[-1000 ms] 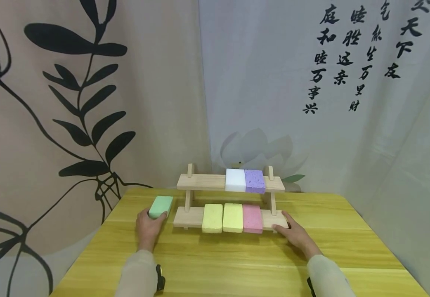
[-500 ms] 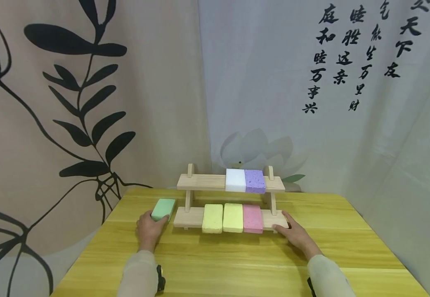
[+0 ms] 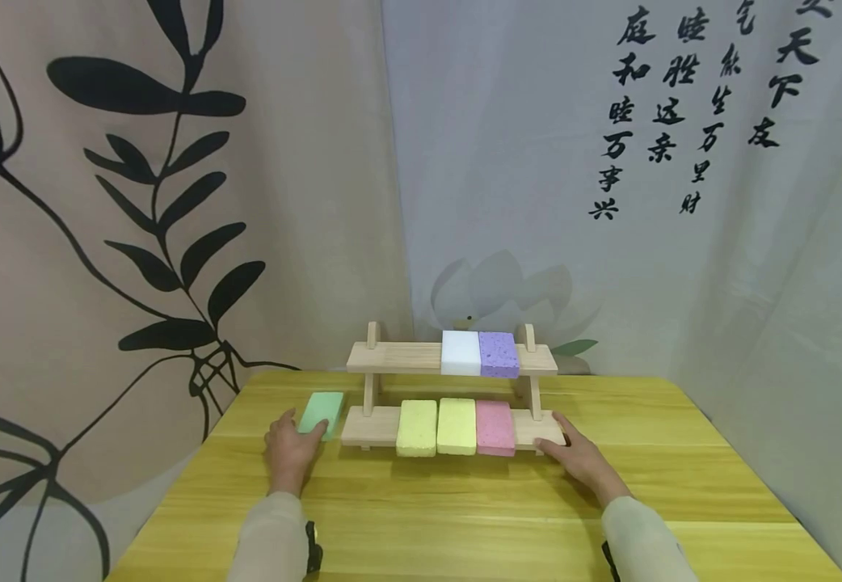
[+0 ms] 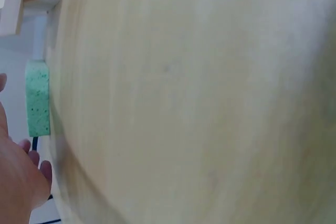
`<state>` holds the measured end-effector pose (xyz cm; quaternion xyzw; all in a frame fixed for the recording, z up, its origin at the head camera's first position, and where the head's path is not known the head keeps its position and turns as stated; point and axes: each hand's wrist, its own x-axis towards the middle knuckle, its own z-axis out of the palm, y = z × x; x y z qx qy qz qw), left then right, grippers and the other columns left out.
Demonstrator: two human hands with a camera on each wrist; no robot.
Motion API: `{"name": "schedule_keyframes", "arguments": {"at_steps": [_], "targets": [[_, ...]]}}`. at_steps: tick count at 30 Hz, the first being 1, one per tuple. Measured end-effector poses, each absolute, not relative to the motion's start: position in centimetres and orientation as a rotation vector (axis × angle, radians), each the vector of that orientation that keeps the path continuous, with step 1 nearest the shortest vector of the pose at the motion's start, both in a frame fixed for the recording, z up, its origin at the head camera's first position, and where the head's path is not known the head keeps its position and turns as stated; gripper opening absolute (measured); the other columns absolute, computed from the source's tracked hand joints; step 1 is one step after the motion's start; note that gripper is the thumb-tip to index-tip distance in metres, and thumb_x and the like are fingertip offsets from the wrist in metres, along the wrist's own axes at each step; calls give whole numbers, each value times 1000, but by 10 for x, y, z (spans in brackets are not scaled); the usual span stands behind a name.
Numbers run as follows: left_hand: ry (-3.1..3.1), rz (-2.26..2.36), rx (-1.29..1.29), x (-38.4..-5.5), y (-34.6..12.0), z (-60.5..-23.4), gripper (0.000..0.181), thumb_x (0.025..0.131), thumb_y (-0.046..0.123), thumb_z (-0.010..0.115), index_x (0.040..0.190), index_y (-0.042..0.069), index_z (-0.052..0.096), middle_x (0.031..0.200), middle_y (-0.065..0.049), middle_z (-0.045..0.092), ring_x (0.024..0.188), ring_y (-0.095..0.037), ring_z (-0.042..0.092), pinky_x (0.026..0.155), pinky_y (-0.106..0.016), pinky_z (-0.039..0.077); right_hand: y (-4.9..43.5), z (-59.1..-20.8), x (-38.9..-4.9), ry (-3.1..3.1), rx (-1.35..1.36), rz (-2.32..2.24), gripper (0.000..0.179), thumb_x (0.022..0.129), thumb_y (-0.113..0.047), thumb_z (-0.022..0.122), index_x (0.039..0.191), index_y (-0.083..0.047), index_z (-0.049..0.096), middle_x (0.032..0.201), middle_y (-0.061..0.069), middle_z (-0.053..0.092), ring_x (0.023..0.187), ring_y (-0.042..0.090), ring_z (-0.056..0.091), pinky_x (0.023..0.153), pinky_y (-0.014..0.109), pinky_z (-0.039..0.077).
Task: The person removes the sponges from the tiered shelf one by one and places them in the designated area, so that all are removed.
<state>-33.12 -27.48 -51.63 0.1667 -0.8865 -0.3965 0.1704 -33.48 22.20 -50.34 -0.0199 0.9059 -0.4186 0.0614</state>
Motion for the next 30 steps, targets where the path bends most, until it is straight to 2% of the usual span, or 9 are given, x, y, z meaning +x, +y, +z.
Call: {"name": "schedule_keyframes", "arguments": {"at_steps": [7, 16, 22, 30], "targets": [[-2491, -1143, 485, -330, -273, -503, 84, 91, 46, 66, 149, -5, 32, 145, -34, 31, 132, -50, 30, 105, -65, 30, 223, -504, -335, 2735, -50, -1272, 95, 92, -60, 58, 159, -11, 12, 157, 32, 16, 141, 55, 17, 109, 69, 17], [-2382, -1179, 452, -336, -268, -482, 85, 91, 50, 65, 150, -2, 32, 146, -30, 31, 133, -47, 32, 107, -61, 30, 222, -504, -336, 2718, -35, -1284, 95, 92, -61, 58, 160, -12, 11, 158, 31, 15, 141, 55, 15, 110, 69, 16], [-2292, -1268, 396, -349, -259, -466, 81, 90, 45, 68, 150, 2, 34, 147, -25, 32, 134, -44, 32, 108, -59, 31, 222, -502, -337, 2710, -38, -1289, 95, 92, -61, 57, 160, -14, 10, 158, 31, 14, 141, 55, 14, 110, 69, 15], [-2249, -1323, 288, -357, -229, -437, 75, 92, 40, 69, 147, 2, 37, 144, -21, 37, 132, -40, 36, 107, -55, 34, 224, -501, -335, 2762, -20, -1189, 96, 91, -66, 55, 160, -14, 14, 155, 36, 17, 138, 61, 15, 104, 76, 16]]}}
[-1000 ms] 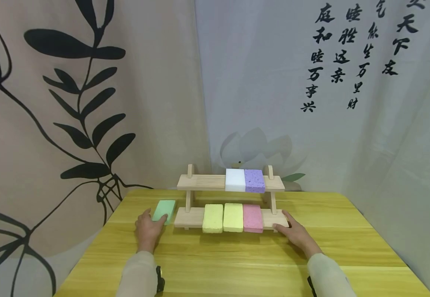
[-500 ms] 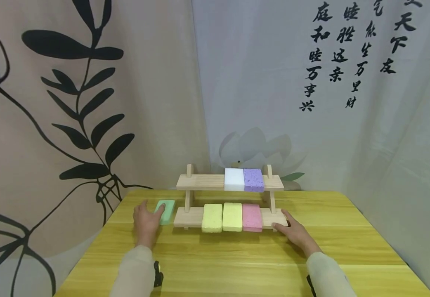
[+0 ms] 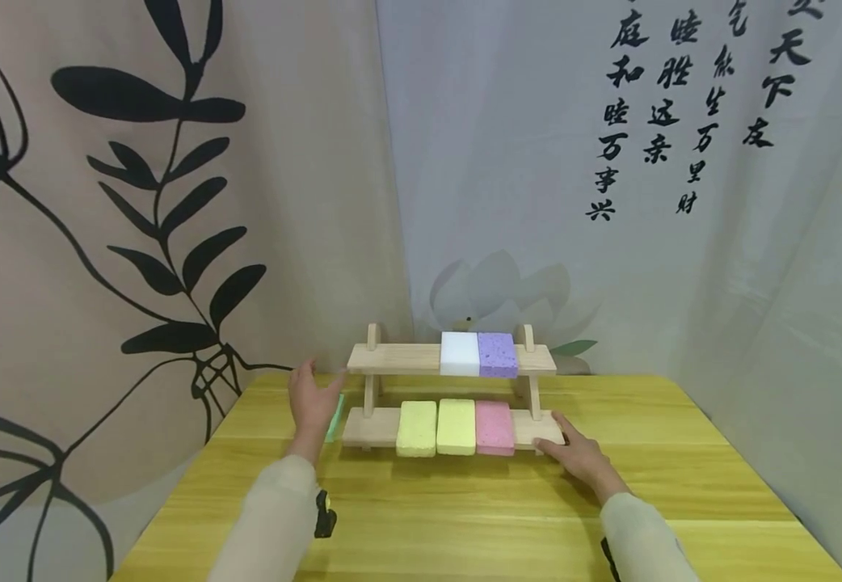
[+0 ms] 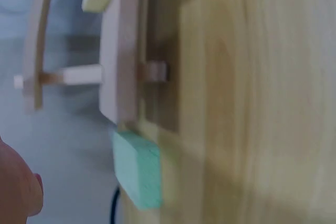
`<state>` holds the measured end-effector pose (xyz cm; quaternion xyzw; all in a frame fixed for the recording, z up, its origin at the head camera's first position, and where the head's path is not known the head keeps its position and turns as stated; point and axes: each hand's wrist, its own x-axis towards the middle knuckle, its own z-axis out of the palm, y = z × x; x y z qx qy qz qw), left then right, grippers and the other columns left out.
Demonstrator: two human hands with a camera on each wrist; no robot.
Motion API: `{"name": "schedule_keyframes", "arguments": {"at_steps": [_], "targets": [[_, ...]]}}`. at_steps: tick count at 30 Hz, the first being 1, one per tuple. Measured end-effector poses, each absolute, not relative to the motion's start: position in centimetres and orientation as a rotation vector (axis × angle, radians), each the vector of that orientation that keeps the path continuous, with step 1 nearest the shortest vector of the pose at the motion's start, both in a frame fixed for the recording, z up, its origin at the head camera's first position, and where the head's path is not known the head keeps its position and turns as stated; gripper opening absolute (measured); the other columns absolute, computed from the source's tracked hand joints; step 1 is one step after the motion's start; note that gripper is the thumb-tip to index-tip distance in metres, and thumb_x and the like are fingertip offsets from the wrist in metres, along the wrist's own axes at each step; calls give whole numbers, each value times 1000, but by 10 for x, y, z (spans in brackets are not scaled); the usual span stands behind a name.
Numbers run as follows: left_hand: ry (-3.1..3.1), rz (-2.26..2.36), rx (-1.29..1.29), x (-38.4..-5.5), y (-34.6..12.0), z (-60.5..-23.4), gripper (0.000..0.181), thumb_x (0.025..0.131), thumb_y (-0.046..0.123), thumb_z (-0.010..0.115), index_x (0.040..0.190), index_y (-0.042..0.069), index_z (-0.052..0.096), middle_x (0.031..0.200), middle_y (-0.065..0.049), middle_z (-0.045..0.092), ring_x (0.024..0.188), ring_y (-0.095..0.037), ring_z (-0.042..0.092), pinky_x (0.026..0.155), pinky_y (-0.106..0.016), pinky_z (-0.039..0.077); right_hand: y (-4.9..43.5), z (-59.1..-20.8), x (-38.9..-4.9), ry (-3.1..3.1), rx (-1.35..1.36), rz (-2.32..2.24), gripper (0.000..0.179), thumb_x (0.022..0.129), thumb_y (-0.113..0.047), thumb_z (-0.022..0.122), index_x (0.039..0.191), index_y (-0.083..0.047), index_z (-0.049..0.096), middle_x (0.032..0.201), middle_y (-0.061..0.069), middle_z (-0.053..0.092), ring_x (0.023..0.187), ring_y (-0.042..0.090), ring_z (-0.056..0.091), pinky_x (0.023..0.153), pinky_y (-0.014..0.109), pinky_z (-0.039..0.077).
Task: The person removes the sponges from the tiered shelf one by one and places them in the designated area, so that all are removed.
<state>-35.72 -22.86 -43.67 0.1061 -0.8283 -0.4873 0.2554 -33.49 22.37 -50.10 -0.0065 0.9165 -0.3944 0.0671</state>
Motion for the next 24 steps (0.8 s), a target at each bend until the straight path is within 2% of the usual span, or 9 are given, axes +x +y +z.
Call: {"name": "schedule_keyframes", "arguments": {"at_steps": [13, 19, 24], "targets": [[-2200, -1363, 93, -366, -172, -414, 74, 88, 41, 73, 143, 2, 44, 137, -18, 44, 126, -37, 42, 104, -53, 37, 223, -498, -334, 2763, 5, -1183, 94, 91, -66, 55, 160, -17, 14, 155, 36, 15, 138, 62, 13, 103, 78, 12], [-2227, -1359, 78, -368, -146, -406, 73, 87, 37, 75, 143, 2, 45, 134, -16, 47, 124, -35, 44, 102, -52, 38, 222, -498, -332, 2736, -61, -1273, 91, 95, -56, 58, 159, -9, 13, 154, 35, 19, 138, 58, 19, 108, 71, 20], [-2261, -1337, 69, -366, -120, -401, 74, 86, 40, 75, 144, 5, 45, 134, -17, 48, 121, -36, 46, 100, -51, 40, 220, -495, -332, 2714, -91, -1317, 89, 96, -49, 59, 158, -5, 13, 154, 35, 21, 139, 56, 20, 109, 68, 22]]}}
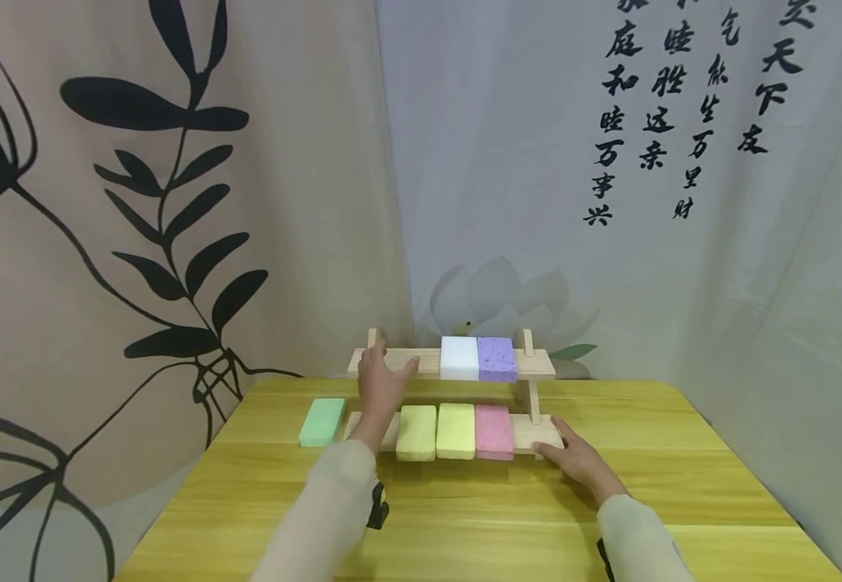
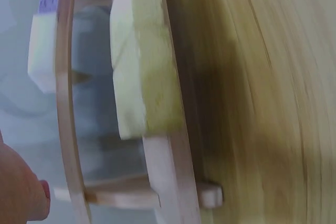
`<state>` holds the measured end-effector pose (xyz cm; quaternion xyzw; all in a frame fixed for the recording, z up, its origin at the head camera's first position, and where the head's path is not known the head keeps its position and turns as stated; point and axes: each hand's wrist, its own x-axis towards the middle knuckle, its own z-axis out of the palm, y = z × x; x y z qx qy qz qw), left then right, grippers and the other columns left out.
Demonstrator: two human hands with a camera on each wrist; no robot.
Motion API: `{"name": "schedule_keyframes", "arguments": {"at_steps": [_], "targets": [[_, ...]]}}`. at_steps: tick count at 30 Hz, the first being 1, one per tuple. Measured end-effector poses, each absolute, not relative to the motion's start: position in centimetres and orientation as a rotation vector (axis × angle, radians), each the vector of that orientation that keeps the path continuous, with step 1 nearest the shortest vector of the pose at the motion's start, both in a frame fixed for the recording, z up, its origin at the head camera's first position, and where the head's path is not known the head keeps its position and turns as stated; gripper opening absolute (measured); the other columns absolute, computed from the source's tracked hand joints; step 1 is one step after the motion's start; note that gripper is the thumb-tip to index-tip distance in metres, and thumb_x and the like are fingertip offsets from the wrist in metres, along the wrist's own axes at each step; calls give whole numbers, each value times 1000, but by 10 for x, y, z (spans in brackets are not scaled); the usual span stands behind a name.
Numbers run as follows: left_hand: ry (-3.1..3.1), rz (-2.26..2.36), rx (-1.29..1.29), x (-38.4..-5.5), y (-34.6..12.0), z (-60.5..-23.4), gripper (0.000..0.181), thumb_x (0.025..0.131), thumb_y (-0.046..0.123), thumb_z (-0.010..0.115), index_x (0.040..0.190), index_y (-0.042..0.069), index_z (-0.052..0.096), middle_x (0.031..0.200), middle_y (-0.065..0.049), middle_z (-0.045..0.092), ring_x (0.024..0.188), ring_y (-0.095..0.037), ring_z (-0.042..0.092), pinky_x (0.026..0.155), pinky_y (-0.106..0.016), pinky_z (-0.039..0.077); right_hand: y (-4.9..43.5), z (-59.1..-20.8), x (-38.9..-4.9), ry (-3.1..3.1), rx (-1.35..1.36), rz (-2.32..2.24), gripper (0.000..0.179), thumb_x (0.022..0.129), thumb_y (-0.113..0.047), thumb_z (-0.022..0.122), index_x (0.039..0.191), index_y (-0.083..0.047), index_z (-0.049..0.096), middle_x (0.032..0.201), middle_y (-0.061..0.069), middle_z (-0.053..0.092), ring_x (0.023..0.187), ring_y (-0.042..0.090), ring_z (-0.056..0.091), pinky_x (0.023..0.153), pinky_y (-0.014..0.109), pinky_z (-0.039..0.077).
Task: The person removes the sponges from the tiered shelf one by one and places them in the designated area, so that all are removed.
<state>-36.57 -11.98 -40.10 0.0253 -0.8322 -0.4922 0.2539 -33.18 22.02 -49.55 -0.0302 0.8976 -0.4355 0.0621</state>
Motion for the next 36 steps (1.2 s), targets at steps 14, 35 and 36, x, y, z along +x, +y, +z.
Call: {"name": "schedule_keyframes", "arguments": {"at_steps": [14, 35, 36], "targets": [[-2280, -1276, 87, -369, -64, -400, 82, 79, 46, 80, 141, 3, 49, 132, -21, 51, 121, -38, 48, 98, -53, 41, 220, -496, -332, 2724, -82, -1317, 89, 96, -50, 59, 158, -6, 14, 155, 34, 19, 139, 56, 20, 109, 68, 21], [-2286, -1291, 86, -368, -46, -405, 82, 78, 44, 81, 143, 5, 47, 136, -21, 49, 124, -38, 46, 102, -53, 38, 228, -504, -350, 2554, -39, -1544, 88, 92, -31, 71, 156, -4, 17, 139, 40, 39, 120, 45, 49, 95, 55, 43], [-2288, -1282, 85, -368, -46, -405, 82, 78, 44, 81, 142, 5, 47, 135, -20, 49, 124, -37, 46, 101, -53, 39, 229, -505, -351, 2541, -45, -1551, 89, 91, -32, 70, 156, -3, 17, 139, 41, 39, 119, 45, 50, 94, 54, 44]]}}
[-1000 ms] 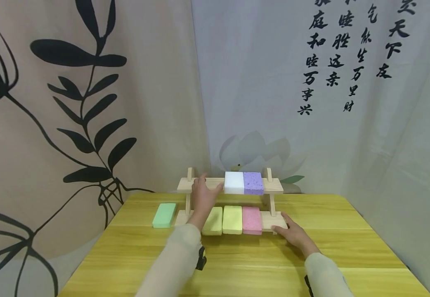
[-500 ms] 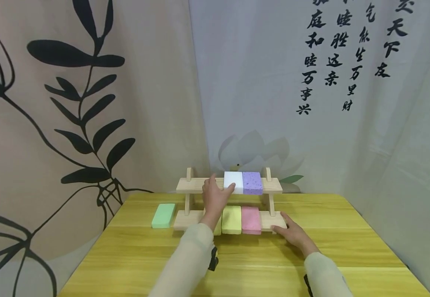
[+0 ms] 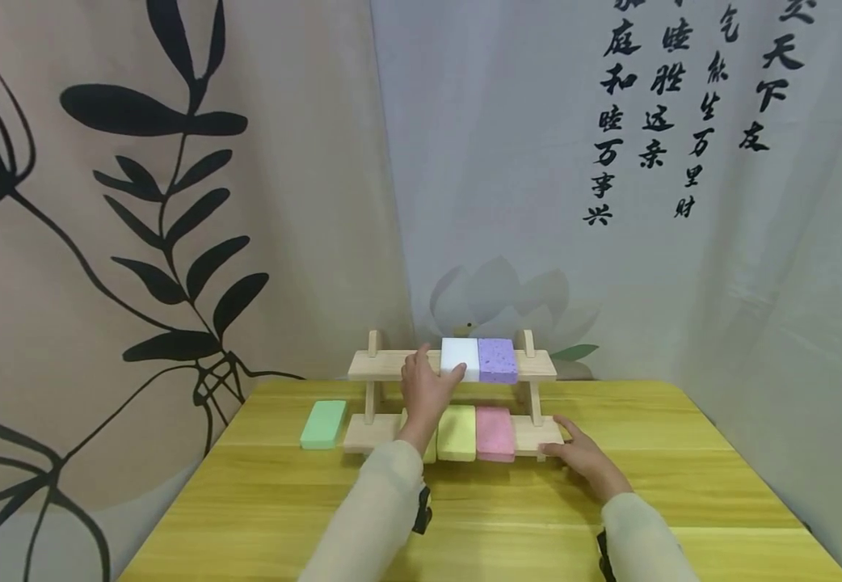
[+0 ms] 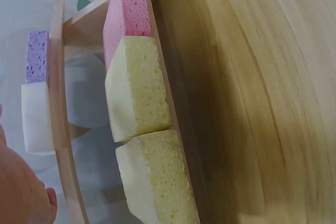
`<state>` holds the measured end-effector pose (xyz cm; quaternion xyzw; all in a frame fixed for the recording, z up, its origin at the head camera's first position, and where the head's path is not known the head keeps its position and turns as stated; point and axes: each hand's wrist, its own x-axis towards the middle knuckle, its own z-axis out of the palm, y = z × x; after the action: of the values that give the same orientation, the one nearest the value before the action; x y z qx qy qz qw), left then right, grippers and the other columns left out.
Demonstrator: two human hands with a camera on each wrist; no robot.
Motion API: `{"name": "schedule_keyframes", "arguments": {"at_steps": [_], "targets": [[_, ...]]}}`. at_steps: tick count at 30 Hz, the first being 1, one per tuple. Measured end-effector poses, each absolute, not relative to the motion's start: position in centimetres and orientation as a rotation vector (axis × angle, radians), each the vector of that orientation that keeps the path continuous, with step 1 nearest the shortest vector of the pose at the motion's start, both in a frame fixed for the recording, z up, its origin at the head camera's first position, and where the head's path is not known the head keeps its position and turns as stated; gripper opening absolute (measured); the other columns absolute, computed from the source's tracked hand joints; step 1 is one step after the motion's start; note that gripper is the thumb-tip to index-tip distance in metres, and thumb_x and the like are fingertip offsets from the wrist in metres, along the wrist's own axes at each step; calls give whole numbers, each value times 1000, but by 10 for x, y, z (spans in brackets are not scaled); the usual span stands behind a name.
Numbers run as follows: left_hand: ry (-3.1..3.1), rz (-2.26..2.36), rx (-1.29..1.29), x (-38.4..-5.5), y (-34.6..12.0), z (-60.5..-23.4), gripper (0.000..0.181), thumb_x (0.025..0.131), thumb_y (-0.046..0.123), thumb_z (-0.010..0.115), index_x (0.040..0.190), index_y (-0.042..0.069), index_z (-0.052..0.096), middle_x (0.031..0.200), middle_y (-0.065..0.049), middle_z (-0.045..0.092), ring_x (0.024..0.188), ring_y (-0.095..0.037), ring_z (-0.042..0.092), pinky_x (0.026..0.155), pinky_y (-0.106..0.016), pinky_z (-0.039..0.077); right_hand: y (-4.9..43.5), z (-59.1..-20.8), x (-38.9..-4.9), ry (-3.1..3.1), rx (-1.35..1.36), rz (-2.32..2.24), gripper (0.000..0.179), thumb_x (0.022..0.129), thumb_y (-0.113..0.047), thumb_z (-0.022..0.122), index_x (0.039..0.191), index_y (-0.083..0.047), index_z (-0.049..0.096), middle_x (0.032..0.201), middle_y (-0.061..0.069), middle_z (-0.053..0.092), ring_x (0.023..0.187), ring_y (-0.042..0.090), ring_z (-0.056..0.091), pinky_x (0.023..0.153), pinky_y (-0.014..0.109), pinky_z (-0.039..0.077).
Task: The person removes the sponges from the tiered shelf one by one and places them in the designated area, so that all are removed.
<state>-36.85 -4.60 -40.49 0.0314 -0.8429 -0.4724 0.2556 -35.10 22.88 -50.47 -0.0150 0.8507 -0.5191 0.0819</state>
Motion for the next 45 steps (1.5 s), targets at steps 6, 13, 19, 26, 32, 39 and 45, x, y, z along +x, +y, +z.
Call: {"name": "schedule_keyframes", "arguments": {"at_steps": [6, 13, 19, 26, 32, 39, 45], "targets": [[-2297, -1268, 104, -368, -43, -406, 81, 78, 44, 81, 142, 5, 49, 135, -19, 50, 123, -37, 47, 101, -53, 38, 233, -509, -356, 2479, -21, -1593, 95, 87, -38, 74, 157, -7, 17, 136, 33, 47, 113, 35, 54, 94, 48, 43], [-2311, -1260, 137, -370, -38, -408, 83, 77, 47, 80, 142, 6, 48, 135, -19, 51, 123, -37, 47, 102, -53, 37, 231, -509, -355, 2463, -9, -1620, 101, 84, -39, 76, 158, -7, 16, 139, 36, 42, 117, 40, 52, 100, 55, 38], [-2298, -1242, 137, -378, -36, -410, 82, 76, 45, 82, 141, 5, 50, 133, -19, 52, 122, -37, 47, 101, -53, 37, 229, -515, -361, 2473, 14, -1643, 105, 81, -44, 78, 158, -7, 16, 143, 36, 38, 121, 40, 49, 103, 58, 35], [-2305, -1218, 159, -392, -38, -413, 84, 75, 46, 82, 140, 2, 50, 129, -20, 54, 118, -35, 49, 99, -50, 40, 221, -513, -364, 2471, 32, -1665, 100, 86, -40, 75, 158, -8, 14, 150, 37, 26, 130, 46, 40, 110, 63, 24], [-2290, -1219, 172, -401, -33, -418, 85, 71, 47, 84, 137, 2, 53, 123, -18, 55, 112, -33, 51, 95, -47, 42, 215, -511, -364, 2518, 41, -1625, 95, 88, -37, 72, 158, -9, 14, 150, 38, 25, 131, 49, 39, 110, 63, 25], [-2285, -1197, 193, -401, -26, -419, 78, 67, 46, 88, 124, 2, 57, 111, -15, 54, 101, -30, 49, 86, -44, 43, 218, -516, -367, 2479, 24, -1682, 102, 83, -45, 76, 159, -13, 16, 153, 35, 24, 133, 48, 37, 109, 65, 24], [-2286, -1187, 202, -403, -23, -419, 76, 68, 45, 88, 122, 1, 57, 112, -16, 54, 101, -31, 49, 85, -44, 43, 220, -520, -371, 2465, 65, -1694, 112, 76, -53, 80, 159, -12, 16, 154, 33, 24, 135, 48, 36, 110, 66, 22]]}}
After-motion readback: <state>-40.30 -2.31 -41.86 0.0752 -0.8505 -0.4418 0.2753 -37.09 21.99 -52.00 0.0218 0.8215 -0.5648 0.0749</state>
